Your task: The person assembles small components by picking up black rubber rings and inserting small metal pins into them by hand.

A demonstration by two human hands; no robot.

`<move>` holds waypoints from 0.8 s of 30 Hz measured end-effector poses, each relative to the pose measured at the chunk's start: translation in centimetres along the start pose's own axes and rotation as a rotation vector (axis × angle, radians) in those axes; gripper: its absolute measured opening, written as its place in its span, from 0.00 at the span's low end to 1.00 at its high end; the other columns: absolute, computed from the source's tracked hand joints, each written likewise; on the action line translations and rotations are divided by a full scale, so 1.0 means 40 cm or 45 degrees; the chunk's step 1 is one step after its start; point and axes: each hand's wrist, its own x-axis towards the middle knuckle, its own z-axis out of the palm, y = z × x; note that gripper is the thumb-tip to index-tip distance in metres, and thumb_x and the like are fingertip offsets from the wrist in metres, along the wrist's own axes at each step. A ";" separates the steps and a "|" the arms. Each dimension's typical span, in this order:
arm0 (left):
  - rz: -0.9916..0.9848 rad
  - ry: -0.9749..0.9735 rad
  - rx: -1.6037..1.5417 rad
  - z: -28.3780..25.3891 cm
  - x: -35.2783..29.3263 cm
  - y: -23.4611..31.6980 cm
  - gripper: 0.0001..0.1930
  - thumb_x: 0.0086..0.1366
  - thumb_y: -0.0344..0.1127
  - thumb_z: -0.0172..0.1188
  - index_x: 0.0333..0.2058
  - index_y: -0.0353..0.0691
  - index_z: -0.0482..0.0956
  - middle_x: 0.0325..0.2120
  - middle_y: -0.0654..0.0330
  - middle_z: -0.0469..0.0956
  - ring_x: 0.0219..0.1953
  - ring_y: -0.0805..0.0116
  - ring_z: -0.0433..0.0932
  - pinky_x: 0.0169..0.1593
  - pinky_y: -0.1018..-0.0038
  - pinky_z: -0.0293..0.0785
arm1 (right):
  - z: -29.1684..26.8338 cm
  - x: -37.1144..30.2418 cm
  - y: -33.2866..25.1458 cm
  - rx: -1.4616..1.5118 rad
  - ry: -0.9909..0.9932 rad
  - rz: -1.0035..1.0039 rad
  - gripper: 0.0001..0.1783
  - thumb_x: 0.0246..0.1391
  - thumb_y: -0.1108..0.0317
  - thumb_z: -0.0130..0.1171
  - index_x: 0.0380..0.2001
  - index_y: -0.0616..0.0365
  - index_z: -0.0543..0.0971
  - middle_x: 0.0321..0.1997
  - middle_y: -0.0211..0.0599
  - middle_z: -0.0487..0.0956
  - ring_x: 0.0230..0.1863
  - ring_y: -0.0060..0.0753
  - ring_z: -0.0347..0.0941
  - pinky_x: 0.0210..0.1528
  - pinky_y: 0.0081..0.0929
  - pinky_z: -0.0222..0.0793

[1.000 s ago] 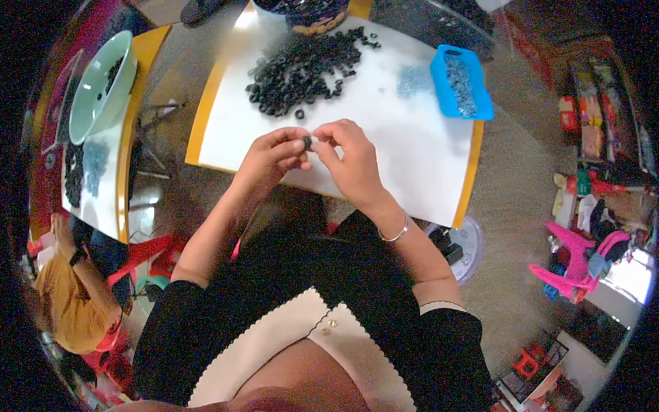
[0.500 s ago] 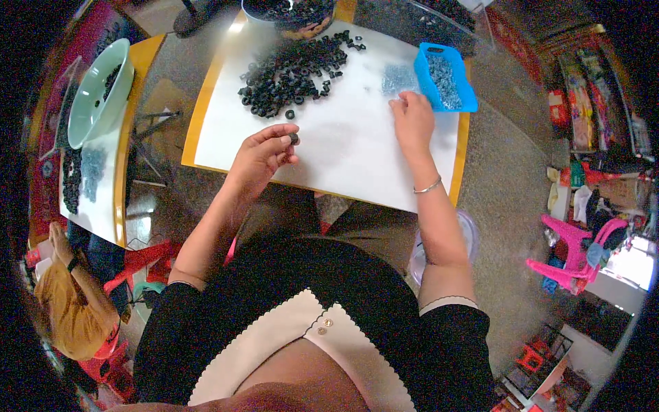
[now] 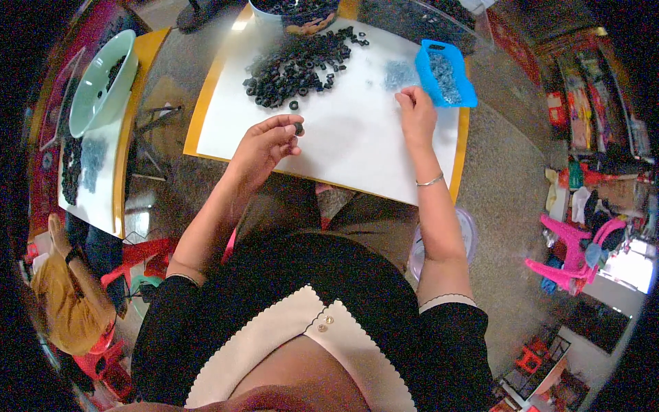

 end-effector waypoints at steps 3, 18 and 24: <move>0.016 0.012 0.012 -0.005 0.002 0.000 0.13 0.62 0.27 0.52 0.45 0.29 0.73 0.33 0.60 0.75 0.30 0.75 0.73 0.38 0.76 0.75 | -0.013 -0.012 0.010 -0.051 0.016 0.004 0.08 0.49 0.67 0.59 0.29 0.60 0.77 0.28 0.39 0.78 0.29 0.34 0.74 0.34 0.29 0.68; -0.071 -0.128 -0.220 -0.003 -0.002 -0.014 0.13 0.62 0.28 0.54 0.45 0.29 0.72 0.32 0.57 0.77 0.30 0.75 0.76 0.40 0.76 0.79 | 0.027 -0.196 -0.326 1.152 -0.597 0.363 0.07 0.52 0.74 0.56 0.36 0.63 0.76 0.30 0.35 0.79 0.29 0.19 0.71 0.34 0.17 0.68; -0.039 -0.118 -0.217 -0.006 -0.002 -0.021 0.13 0.62 0.29 0.56 0.44 0.31 0.73 0.32 0.60 0.76 0.30 0.73 0.77 0.39 0.78 0.78 | 0.060 -0.211 -0.342 0.824 -0.500 0.021 0.04 0.50 0.76 0.58 0.32 0.62 0.77 0.32 0.29 0.77 0.30 0.18 0.69 0.34 0.16 0.66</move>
